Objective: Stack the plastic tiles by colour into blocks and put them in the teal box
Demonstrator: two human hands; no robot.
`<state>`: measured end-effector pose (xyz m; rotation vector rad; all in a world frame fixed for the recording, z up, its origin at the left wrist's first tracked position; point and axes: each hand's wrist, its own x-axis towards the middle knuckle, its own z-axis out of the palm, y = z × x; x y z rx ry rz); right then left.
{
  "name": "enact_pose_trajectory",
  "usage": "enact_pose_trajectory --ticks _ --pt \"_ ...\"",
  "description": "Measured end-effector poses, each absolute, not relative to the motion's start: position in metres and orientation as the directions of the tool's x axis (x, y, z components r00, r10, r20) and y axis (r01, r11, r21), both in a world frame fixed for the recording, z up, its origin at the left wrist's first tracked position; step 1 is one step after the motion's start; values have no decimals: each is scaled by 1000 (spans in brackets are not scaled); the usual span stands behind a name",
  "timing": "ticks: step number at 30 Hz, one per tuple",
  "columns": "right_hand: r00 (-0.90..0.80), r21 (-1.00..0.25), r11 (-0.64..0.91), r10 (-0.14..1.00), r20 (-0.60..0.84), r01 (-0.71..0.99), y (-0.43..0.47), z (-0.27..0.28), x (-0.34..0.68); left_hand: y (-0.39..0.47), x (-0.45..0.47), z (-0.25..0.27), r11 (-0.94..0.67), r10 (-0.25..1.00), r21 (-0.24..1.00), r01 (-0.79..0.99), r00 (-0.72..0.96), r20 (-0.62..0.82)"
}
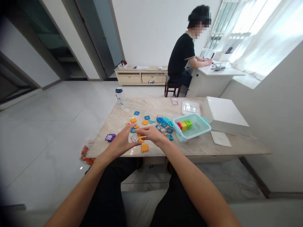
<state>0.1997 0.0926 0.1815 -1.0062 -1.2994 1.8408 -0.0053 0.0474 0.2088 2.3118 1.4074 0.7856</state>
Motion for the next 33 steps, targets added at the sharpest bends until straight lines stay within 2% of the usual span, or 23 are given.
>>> enact_pose_trajectory --ticks 4,8,12,19,25,33 --pt "-372 -866 -377 895 -248 -329 80 192 245 88 49 229 -559 807 664 496 511 298" --pt "-301 -835 -353 923 -238 -421 78 191 273 106 81 241 -578 770 701 418 563 299" --pt "-302 -838 -357 922 -244 -412 82 191 280 113 86 234 -559 790 720 411 527 313" --pt "-511 -834 -414 838 -192 -365 87 196 265 112 62 225 -633 756 640 435 526 390" --pt "-453 -877 -349 874 -178 -329 78 198 250 110 44 221 -698 686 606 381 598 414" --pt "-459 -878 -345 872 -168 -332 73 206 248 104 33 217 -761 636 559 330 548 543"
